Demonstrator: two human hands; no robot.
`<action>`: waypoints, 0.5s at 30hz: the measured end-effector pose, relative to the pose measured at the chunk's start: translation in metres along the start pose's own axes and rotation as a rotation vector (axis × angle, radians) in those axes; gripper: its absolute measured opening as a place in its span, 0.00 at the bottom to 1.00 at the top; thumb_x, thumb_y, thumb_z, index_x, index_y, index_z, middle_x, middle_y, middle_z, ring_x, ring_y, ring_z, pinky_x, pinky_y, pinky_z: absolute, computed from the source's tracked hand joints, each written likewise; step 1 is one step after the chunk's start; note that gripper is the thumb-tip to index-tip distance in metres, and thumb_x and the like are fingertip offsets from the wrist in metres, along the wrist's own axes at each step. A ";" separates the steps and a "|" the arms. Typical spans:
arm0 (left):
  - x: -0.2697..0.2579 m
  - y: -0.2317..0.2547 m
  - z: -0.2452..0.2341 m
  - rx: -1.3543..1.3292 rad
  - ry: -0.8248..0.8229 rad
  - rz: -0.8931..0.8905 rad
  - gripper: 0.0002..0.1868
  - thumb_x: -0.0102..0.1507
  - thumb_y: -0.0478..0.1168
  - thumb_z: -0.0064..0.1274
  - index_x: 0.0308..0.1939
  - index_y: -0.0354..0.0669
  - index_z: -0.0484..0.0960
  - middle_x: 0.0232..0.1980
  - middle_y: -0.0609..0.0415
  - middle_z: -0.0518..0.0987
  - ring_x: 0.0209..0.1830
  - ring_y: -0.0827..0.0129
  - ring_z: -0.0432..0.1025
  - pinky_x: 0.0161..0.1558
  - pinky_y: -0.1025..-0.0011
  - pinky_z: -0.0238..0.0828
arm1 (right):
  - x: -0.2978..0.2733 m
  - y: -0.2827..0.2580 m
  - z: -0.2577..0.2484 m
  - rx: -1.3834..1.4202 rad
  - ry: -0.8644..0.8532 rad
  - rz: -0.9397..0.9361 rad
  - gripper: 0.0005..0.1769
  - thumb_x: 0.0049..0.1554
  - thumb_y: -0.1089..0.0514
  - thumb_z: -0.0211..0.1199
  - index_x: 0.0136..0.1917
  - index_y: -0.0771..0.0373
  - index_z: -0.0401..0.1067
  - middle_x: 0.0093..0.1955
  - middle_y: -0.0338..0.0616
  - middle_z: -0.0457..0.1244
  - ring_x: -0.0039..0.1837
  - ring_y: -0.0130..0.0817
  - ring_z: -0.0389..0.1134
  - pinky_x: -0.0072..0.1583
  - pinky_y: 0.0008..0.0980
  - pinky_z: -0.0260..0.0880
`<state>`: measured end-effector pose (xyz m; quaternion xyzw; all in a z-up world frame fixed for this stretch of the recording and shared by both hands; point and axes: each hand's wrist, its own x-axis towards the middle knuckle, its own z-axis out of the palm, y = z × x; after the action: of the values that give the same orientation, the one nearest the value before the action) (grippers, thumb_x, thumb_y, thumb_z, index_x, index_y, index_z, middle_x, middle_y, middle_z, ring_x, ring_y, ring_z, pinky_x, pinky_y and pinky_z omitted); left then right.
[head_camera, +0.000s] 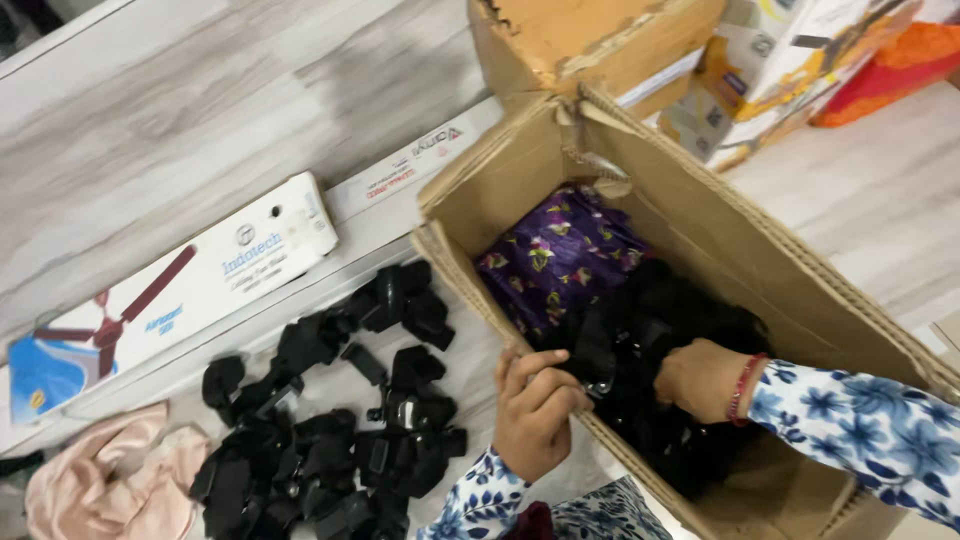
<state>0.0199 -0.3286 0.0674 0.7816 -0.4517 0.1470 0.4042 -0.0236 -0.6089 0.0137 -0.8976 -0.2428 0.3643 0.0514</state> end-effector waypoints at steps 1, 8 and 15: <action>0.001 0.002 0.001 -0.030 -0.013 -0.017 0.11 0.57 0.27 0.52 0.33 0.51 0.81 0.43 0.62 0.80 0.66 0.63 0.70 0.79 0.49 0.43 | 0.000 0.001 -0.005 0.023 0.030 -0.012 0.14 0.50 0.57 0.63 0.51 0.51 0.80 0.50 0.43 0.70 0.56 0.46 0.71 0.55 0.46 0.72; -0.006 0.013 -0.028 -0.117 -0.092 -0.037 0.23 0.65 0.29 0.53 0.63 0.50 0.80 0.70 0.56 0.73 0.80 0.52 0.60 0.79 0.46 0.50 | -0.010 -0.016 -0.084 0.170 0.315 0.065 0.32 0.50 0.47 0.70 0.67 0.49 0.70 0.64 0.43 0.68 0.62 0.44 0.70 0.61 0.40 0.71; -0.072 0.000 -0.070 -0.357 -0.098 -0.200 0.26 0.59 0.24 0.49 0.60 0.46 0.77 0.77 0.45 0.64 0.82 0.44 0.58 0.75 0.52 0.64 | -0.061 -0.067 -0.107 0.146 0.756 0.216 0.32 0.50 0.45 0.66 0.68 0.50 0.70 0.55 0.37 0.70 0.59 0.36 0.72 0.60 0.35 0.71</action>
<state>-0.0101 -0.2334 0.0689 0.7447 -0.4099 -0.0143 0.5264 -0.0148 -0.5703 0.1483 -0.9827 -0.0844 0.0281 0.1623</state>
